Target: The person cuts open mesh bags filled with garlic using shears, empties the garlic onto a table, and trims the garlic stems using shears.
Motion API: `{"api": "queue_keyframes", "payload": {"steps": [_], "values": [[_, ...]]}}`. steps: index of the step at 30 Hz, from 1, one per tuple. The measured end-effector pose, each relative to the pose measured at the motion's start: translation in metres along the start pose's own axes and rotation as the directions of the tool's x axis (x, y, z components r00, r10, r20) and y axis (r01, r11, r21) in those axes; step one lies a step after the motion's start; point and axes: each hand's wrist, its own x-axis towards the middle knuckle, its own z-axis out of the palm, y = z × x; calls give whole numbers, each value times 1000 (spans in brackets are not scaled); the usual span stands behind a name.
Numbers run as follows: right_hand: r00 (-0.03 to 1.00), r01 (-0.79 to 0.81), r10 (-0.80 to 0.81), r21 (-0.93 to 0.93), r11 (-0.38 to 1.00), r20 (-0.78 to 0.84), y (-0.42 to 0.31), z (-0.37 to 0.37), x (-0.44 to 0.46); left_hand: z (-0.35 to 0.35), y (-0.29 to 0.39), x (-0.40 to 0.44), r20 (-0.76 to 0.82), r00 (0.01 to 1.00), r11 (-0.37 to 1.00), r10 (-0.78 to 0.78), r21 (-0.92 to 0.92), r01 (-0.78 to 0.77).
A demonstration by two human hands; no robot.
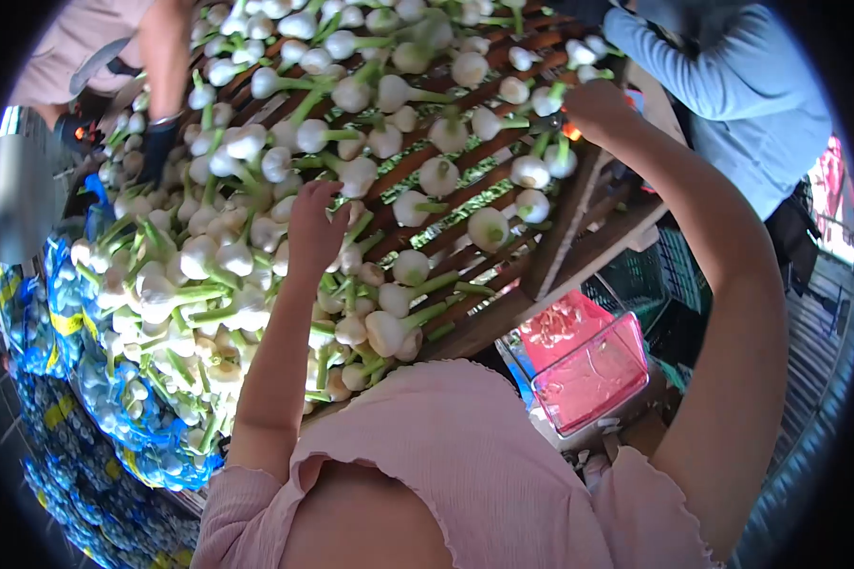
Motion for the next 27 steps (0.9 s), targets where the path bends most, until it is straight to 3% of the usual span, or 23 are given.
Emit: {"api": "queue_keyframes", "payload": {"steps": [1,2,4,6,7,10,13,16,17,20,21,24,25,27], "values": [[996,-54,66,167,984,-63,-5,-22,-16,-8,0,-4,-8,998,995,-63,-73,63],[992,-108,123,333,937,-26,-13,-45,-24,-14,-1,-6,-13,992,981,-126,-150,122],[974,-220,209,620,753,92,-38,-82,-37,-22,-7,-8,-19,994,987,-103,-129,100],[971,-61,195,641,765,-141,-67,-87,-38,-25,-10,-10,-4,997,993,-72,-90,71],[985,-38,132,617,786,-107,-83,-99,-37,-25,-9,-12,17,999,997,-50,-62,51],[989,-97,144,589,802,-34,-119,-71,-13,-17,-11,-20,32,999,998,0,62,-2],[967,-89,227,682,726,-114,-133,-51,-14,-18,-8,-27,25,999,958,29,283,-35],[926,-292,350,859,420,144,-133,-46,-42,-22,3,-36,-1,1000,883,14,470,-11],[915,-233,392,916,327,93,-136,-43,-56,-19,0,-36,8,1000,867,19,499,-21],[875,-296,441,941,162,199,-136,-22,-94,1,-14,-21,7,999,838,39,545,-36],[880,-280,447,935,218,159,-137,-20,-106,6,-22,-11,5,999,831,47,555,-42],[855,-285,424,954,-93,297,-146,-28,-137,2,-28,9,-34,999,874,28,486,-8],[854,-261,464,965,-5,233,-149,-16,-146,-3,-25,14,-34,999,904,14,428,2],[846,-277,475,961,0,244,-155,-8,-162,-12,-19,10,-87,994,930,66,365,-30]]}}
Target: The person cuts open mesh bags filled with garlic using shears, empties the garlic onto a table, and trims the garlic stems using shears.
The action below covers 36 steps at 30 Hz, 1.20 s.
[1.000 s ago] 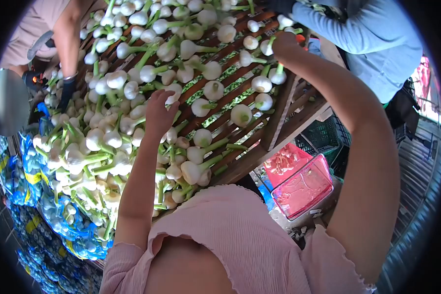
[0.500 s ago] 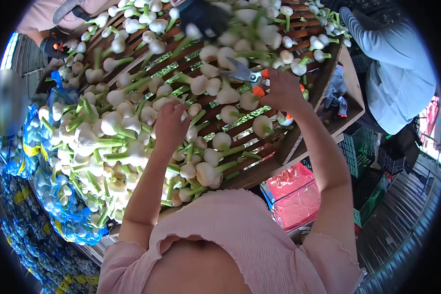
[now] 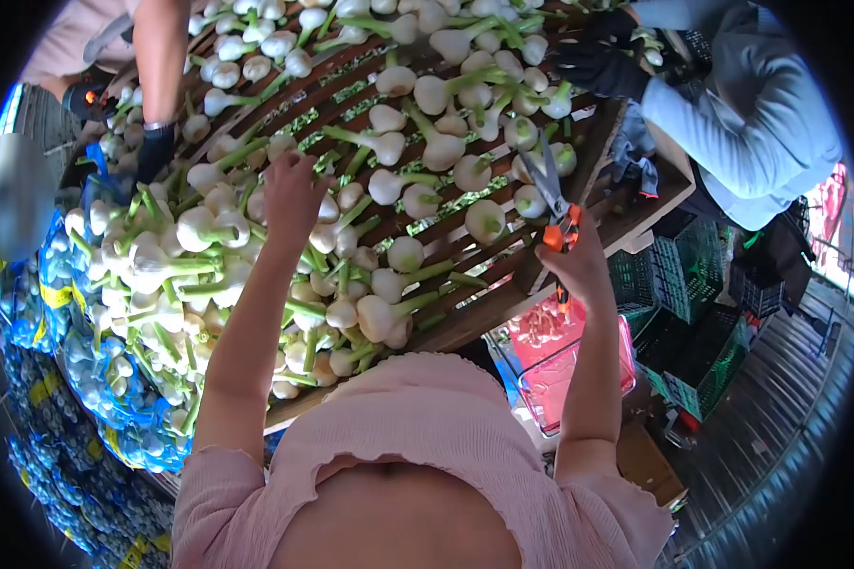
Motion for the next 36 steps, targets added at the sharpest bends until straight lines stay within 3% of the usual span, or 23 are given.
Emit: {"api": "queue_keyframes", "payload": {"steps": [3,6,9,11,12,15,18,20,21,22,23,24,28,31,32,35,36], "values": [[1000,-14,14,-5,1000,-8,12,-2,-6,-20,-13,-13,-21,986,952,166,265,-155],[995,-90,91,27,996,-36,10,-1,-12,-29,-28,7,409,907,975,-98,220,6],[998,-61,64,113,992,-24,3,3,-14,-29,39,45,311,938,986,155,-110,-126],[996,-79,86,149,986,-39,-3,9,-19,1,91,79,74,954,873,289,-430,-231],[995,-78,87,146,986,-58,-14,8,-24,26,108,97,134,951,903,277,-374,-210],[989,-119,135,230,966,-53,-5,6,-39,112,136,121,105,942,939,320,-167,-300],[988,-98,123,229,968,-96,14,6,-65,153,157,125,-27,979,968,202,155,-196],[981,-156,179,240,958,-76,17,1,-78,157,140,145,187,954,970,233,29,-243],[979,-167,190,251,954,-71,19,1,-81,147,131,149,300,921,968,247,-31,-249],[978,-174,198,262,949,-67,20,1,-83,137,126,145,309,931,968,196,-213,-134],[976,-183,209,281,942,-63,20,2,-83,118,127,134,281,933,946,223,-294,-137],[987,-69,90,152,986,-135,22,7,-80,96,126,117,257,934,918,247,-370,-141],[996,84,-81,88,993,-44,-6,20,-56,13,130,43,216,955,851,202,-522,-61],[985,137,-152,180,974,75,-48,32,-41,-23,135,-3,102,914,842,393,-439,-313],[979,137,-167,228,964,119,-55,35,-44,-30,137,-14,163,926,886,342,-383,-260],[960,-5,-42,168,986,276,-56,44,-61,-59,139,-32,101,955,939,277,-239,-247],[943,-100,29,199,975,331,-57,42,-72,-57,131,-38,142,937,920,320,-280,-272]]}}
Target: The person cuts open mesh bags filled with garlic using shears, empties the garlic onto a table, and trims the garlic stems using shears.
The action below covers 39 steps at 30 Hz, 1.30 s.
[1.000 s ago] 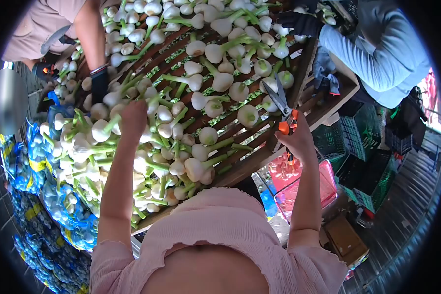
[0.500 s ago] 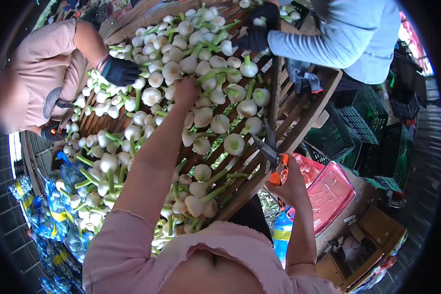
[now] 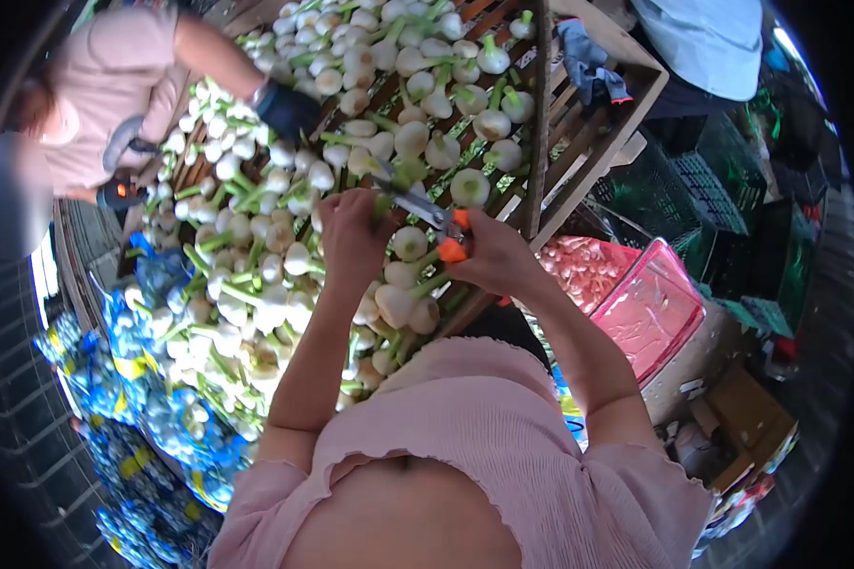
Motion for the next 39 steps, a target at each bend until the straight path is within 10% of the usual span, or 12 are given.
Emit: {"api": "queue_keyframes", "payload": {"steps": [2,4,6,9,11,13,20,24,28,36,39], "values": [[981,165,-146,150,975,-129,40,16,-13,10,21,-33,235,964,983,-121,-107,149],[961,225,-159,306,925,-226,66,14,-29,37,35,-56,530,834,907,152,-410,95],[961,182,-54,476,860,-270,78,7,-36,48,49,-73,587,772,719,244,-644,262],[962,200,-84,456,867,-262,70,-13,-29,22,49,-79,561,827,449,-28,-732,512],[942,166,-209,-174,971,-263,42,-29,-18,17,17,-87,495,857,510,-147,-704,494],[860,202,-483,-758,620,-167,23,-36,0,1,-20,-104,361,894,711,-267,-553,435],[858,15,-493,-953,301,-143,-6,-65,109,-67,-64,-165,228,709,518,-667,-543,662],[687,292,-712,-953,85,147,-14,-40,146,-73,-72,-198,143,608,464,-781,-519,718],[686,501,-651,-860,100,324,-25,-8,173,-85,-68,-208,105,557,445,-824,-491,749],[842,462,-537,-439,771,-57,-48,16,157,-51,-104,-162,-202,430,467,-880,-204,860],[775,605,-569,-585,540,276,-71,40,122,-35,-110,-139,-341,423,488,-840,-132,863]]}}
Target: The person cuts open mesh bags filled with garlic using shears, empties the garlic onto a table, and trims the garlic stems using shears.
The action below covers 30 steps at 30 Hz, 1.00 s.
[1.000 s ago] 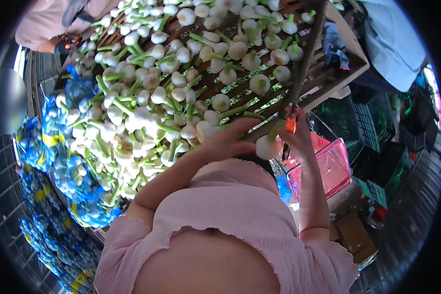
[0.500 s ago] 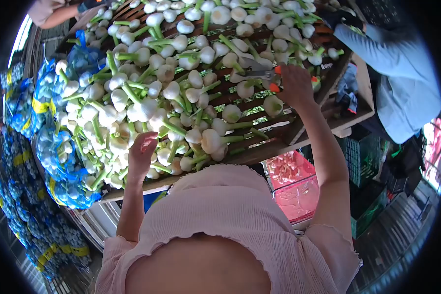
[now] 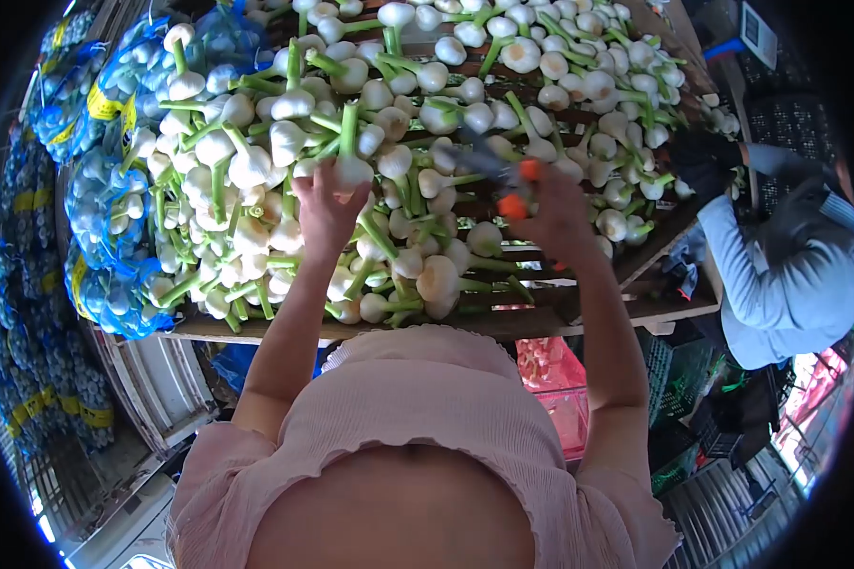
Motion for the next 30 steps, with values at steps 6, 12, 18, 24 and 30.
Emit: {"api": "queue_keyframes", "payload": {"steps": [6,12,18,24,30], "values": [[900,-282,154,274,920,409,-39,19,-30,-12,21,-21,-47,972,844,229,-488,-223],[891,-450,307,565,692,334,-46,9,-89,1,59,-62,80,860,774,504,-484,-409],[781,-410,599,868,280,175,9,17,-140,-5,114,-47,96,680,552,727,-670,-496],[889,-342,449,786,515,92,-16,-3,-145,-62,-25,46,-553,793,959,256,250,-135],[962,-273,224,558,783,156,-69,0,-95,-50,-53,51,-391,809,861,438,441,-253]]}}
